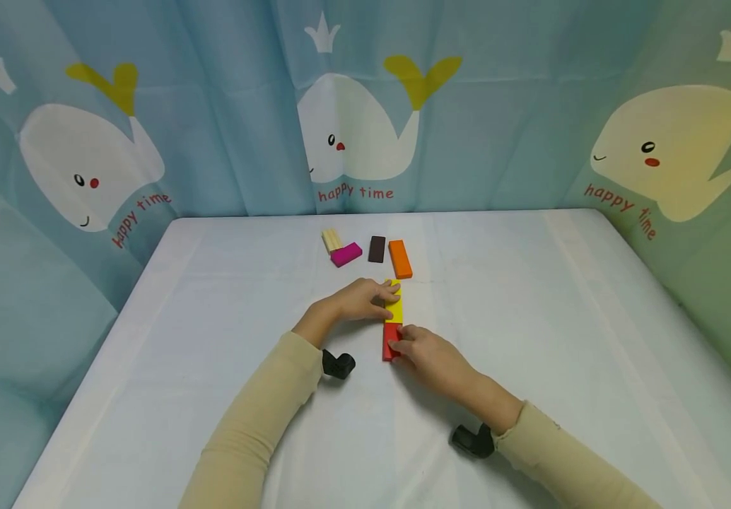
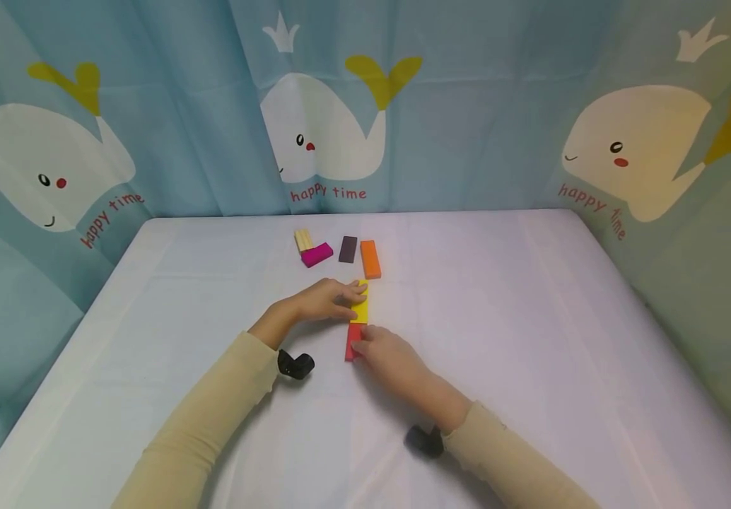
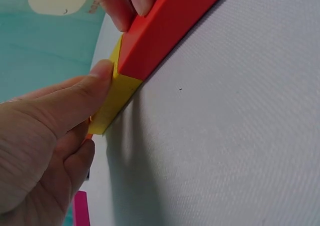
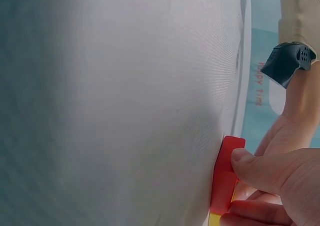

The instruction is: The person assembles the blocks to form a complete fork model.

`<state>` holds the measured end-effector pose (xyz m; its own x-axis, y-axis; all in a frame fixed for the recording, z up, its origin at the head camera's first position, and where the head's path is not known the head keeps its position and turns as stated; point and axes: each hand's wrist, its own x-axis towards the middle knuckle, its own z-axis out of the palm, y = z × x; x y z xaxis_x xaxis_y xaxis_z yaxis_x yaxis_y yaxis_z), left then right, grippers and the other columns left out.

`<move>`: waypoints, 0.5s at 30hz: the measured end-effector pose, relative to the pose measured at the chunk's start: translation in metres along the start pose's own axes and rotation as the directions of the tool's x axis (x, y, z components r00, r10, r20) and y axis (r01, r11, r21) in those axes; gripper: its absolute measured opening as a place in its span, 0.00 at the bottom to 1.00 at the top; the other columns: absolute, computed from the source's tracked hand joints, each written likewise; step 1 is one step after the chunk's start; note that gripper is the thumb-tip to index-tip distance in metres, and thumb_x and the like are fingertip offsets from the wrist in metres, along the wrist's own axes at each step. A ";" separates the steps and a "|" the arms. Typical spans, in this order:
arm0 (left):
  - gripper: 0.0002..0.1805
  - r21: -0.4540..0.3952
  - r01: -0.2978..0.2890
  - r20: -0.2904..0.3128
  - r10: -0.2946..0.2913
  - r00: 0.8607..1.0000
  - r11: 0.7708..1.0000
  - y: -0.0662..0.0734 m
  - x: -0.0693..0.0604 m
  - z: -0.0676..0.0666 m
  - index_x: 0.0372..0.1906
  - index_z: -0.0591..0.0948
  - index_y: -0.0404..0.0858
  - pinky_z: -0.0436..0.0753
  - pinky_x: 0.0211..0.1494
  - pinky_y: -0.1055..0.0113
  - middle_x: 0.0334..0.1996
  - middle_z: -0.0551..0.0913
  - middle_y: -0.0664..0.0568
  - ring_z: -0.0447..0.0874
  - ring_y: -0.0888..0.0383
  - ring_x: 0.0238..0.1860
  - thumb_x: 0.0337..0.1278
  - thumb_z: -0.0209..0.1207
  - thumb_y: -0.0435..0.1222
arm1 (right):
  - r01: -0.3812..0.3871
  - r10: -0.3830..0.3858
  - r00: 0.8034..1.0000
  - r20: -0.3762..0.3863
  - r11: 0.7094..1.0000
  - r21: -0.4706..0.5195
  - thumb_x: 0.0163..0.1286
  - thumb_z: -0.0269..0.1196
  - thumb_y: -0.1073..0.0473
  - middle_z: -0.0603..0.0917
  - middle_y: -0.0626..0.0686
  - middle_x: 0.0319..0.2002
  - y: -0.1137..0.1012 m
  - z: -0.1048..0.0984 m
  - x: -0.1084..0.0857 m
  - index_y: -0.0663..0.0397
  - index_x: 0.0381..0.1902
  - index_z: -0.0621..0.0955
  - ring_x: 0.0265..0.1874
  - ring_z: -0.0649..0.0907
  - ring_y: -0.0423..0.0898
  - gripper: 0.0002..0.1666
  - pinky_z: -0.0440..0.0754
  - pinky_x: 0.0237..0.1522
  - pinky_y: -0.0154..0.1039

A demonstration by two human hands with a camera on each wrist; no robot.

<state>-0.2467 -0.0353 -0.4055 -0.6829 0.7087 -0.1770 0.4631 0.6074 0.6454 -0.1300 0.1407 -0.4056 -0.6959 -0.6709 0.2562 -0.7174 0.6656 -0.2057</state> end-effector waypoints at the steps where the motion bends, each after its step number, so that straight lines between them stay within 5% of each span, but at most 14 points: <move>1: 0.26 0.003 0.000 0.002 0.000 1.000 1.000 0.000 0.000 0.000 0.60 0.73 0.41 0.46 0.69 0.64 0.63 0.65 0.58 0.51 0.65 0.67 0.55 0.61 0.39 | -0.001 0.001 1.000 -0.002 1.000 0.001 0.51 0.71 0.64 0.80 0.60 0.39 0.000 0.000 0.000 0.64 0.39 0.84 0.38 0.80 0.51 0.16 0.80 0.41 0.42; 15: 0.25 0.011 -0.005 0.000 0.005 1.000 1.000 0.000 -0.003 0.002 0.60 0.72 0.41 0.47 0.69 0.65 0.63 0.64 0.58 0.50 0.65 0.68 0.56 0.60 0.39 | 0.024 -0.024 1.000 -0.006 1.000 0.001 0.52 0.70 0.66 0.80 0.61 0.40 0.001 0.000 -0.001 0.65 0.41 0.84 0.40 0.80 0.53 0.17 0.79 0.43 0.43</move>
<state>-0.2438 -0.0365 -0.4061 -0.6809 0.7115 -0.1736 0.4724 0.6078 0.6383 -0.1301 0.1425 -0.4061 -0.6785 -0.6846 0.2665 -0.7338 0.6491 -0.2007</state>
